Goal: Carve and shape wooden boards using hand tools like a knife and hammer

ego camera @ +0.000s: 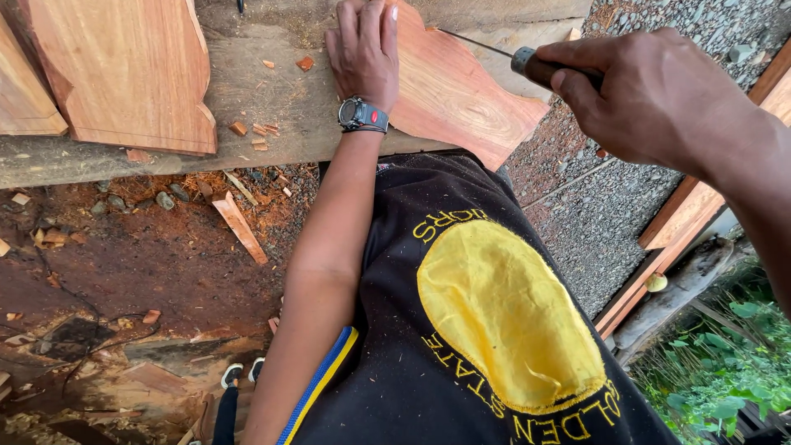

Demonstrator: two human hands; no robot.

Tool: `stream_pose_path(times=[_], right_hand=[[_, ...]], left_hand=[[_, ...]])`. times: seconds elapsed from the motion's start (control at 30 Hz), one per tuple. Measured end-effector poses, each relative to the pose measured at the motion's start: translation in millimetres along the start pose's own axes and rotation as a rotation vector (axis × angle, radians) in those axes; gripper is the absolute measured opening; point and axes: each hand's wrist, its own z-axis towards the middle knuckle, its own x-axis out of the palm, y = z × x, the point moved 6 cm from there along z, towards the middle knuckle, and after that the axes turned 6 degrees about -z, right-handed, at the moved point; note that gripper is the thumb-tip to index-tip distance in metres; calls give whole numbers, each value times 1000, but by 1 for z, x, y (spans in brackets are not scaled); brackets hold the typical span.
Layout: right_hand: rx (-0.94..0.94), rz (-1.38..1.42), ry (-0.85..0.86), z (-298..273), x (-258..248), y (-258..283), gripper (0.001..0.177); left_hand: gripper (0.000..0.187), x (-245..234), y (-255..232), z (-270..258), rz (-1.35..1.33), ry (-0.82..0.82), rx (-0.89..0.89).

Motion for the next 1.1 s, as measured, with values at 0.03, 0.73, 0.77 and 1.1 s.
stream_pose_path(times=[0.03,0.73,0.77,1.1], right_hand=[[-25,-7,-6,0,-2,4,54],[54,-62,151,19,-15,59,48],[53,-53,142,19,-15,60,49],[180,-39,222,29,-17,75,47]], left_hand=[[19,1,1,-1,4,6,-9],[22,6,1,-10,26,30,-22],[21,5,-1,-8,26,29,-12],[22,4,-4,-5,21,26,-23]])
